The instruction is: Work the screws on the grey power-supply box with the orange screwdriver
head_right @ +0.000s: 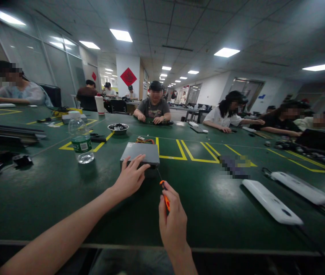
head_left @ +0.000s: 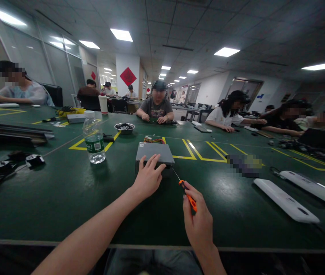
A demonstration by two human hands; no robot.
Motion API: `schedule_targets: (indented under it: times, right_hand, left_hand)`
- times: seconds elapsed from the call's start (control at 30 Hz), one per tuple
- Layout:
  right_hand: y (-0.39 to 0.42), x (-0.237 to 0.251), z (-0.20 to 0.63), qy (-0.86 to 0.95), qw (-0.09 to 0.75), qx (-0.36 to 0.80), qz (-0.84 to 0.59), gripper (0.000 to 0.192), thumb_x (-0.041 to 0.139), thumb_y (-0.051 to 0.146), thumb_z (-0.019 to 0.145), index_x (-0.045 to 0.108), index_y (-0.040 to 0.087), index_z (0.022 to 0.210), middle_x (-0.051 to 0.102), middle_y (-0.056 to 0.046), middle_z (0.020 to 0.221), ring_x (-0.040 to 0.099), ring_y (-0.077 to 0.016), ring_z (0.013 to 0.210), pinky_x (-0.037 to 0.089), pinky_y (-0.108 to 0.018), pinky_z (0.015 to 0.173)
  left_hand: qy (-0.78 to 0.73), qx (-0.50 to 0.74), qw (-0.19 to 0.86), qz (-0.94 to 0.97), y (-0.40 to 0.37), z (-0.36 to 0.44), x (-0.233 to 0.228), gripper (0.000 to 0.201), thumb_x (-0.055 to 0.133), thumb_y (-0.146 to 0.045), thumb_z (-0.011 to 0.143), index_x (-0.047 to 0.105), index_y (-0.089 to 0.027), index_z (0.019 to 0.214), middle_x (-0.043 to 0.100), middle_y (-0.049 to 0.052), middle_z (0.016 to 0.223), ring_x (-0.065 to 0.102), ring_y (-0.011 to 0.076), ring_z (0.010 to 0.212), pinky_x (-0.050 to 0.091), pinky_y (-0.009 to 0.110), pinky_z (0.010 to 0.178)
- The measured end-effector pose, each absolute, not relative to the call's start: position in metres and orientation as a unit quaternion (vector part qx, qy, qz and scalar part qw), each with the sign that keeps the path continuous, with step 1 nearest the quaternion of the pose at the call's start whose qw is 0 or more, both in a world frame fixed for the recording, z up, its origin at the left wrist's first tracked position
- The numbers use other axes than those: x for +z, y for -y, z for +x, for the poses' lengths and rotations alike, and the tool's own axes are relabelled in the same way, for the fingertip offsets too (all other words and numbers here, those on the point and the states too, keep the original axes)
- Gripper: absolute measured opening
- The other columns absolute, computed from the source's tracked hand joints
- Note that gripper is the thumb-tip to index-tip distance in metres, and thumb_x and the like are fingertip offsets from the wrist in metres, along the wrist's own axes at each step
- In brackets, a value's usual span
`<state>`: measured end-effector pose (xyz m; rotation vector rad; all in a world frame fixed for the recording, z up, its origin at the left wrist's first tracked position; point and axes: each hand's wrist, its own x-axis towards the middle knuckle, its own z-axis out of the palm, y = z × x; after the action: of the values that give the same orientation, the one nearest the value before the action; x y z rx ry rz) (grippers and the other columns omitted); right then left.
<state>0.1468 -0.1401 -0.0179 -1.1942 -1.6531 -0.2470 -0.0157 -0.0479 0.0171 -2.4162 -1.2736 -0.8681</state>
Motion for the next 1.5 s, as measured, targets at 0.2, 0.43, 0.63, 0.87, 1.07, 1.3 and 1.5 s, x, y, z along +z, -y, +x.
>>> schedule_targets:
  times: [0.2, 0.43, 0.63, 0.87, 1.07, 1.3, 1.5]
  right_hand:
    - [0.137, -0.019, 0.147, 0.685, 0.519, -0.085, -0.504, 0.02, 0.041, 0.019, 0.087, 0.047, 0.019, 0.106, 0.058, -0.012, 0.116, 0.057, -0.0185, 0.106, 0.051, -0.035, 0.084]
    - [0.136, -0.018, 0.146, 0.69, 0.508, -0.091, -0.508, 0.02, 0.041, 0.02, 0.087, 0.048, 0.019, 0.106, 0.058, -0.012, 0.116, 0.057, -0.0185, 0.106, 0.051, -0.035, 0.085]
    - [0.141, -0.016, 0.139, 0.728, 0.459, -0.101, -0.499, 0.024, 0.041, 0.018, 0.086, 0.046, 0.018, 0.109, 0.053, -0.014, 0.121, 0.052, -0.0199, 0.112, 0.049, -0.038, 0.088]
    - [0.141, -0.007, 0.142, 0.715, 0.453, -0.146, -0.513, 0.026, 0.04, 0.02, 0.087, 0.048, 0.018, 0.112, 0.06, -0.012, 0.112, 0.059, -0.0196, 0.102, 0.052, -0.035, 0.082]
    - [0.139, -0.005, 0.155, 0.724, 0.448, -0.143, -0.505, 0.02, 0.042, 0.021, 0.088, 0.052, 0.018, 0.104, 0.062, -0.01, 0.107, 0.061, -0.0184, 0.097, 0.052, -0.033, 0.081]
    - [0.142, -0.003, 0.152, 0.727, 0.465, -0.165, -0.477, 0.019, 0.043, 0.017, 0.087, 0.054, 0.019, 0.102, 0.06, -0.01, 0.11, 0.058, -0.0188, 0.101, 0.051, -0.035, 0.081]
    - [0.146, -0.001, 0.146, 0.748, 0.443, -0.187, -0.457, 0.017, 0.045, 0.018, 0.086, 0.058, 0.021, 0.096, 0.061, -0.01, 0.106, 0.059, -0.0197, 0.096, 0.054, -0.035, 0.076]
  left_hand:
    - [0.422, -0.283, 0.129, -0.851, 0.046, -0.015, 0.014, 0.034, 0.047, -0.014, 0.079, 0.058, -0.026, 0.11, 0.036, 0.009, 0.139, 0.03, 0.0256, 0.129, 0.016, 0.053, 0.105]
    - [0.422, -0.263, 0.128, -0.858, 0.047, -0.014, 0.011, 0.039, 0.05, -0.017, 0.079, 0.055, -0.03, 0.116, 0.034, 0.007, 0.141, 0.026, 0.0277, 0.13, 0.017, 0.055, 0.104]
    - [0.422, -0.259, 0.138, -0.858, 0.048, -0.01, 0.01, 0.041, 0.052, -0.017, 0.077, 0.056, -0.028, 0.115, 0.031, 0.01, 0.142, 0.024, 0.0299, 0.131, 0.015, 0.055, 0.104]
    - [0.419, -0.245, 0.147, -0.862, 0.048, -0.011, 0.008, 0.027, 0.054, -0.017, 0.074, 0.064, -0.023, 0.099, 0.029, 0.012, 0.142, 0.021, 0.0305, 0.132, 0.013, 0.058, 0.104]
    - [0.42, -0.236, 0.136, -0.866, 0.05, -0.015, 0.013, 0.02, 0.052, -0.016, 0.075, 0.066, -0.02, 0.089, 0.033, 0.012, 0.141, 0.025, 0.0304, 0.13, 0.014, 0.058, 0.104]
    - [0.428, -0.22, 0.148, -0.864, 0.056, -0.017, 0.019, 0.016, 0.05, -0.016, 0.076, 0.065, -0.018, 0.082, 0.036, 0.013, 0.138, 0.029, 0.0299, 0.129, 0.018, 0.057, 0.103]
    - [0.438, -0.22, 0.161, -0.857, 0.057, -0.016, 0.019, 0.015, 0.051, -0.016, 0.076, 0.064, -0.019, 0.083, 0.038, 0.013, 0.136, 0.031, 0.0293, 0.128, 0.02, 0.056, 0.103]
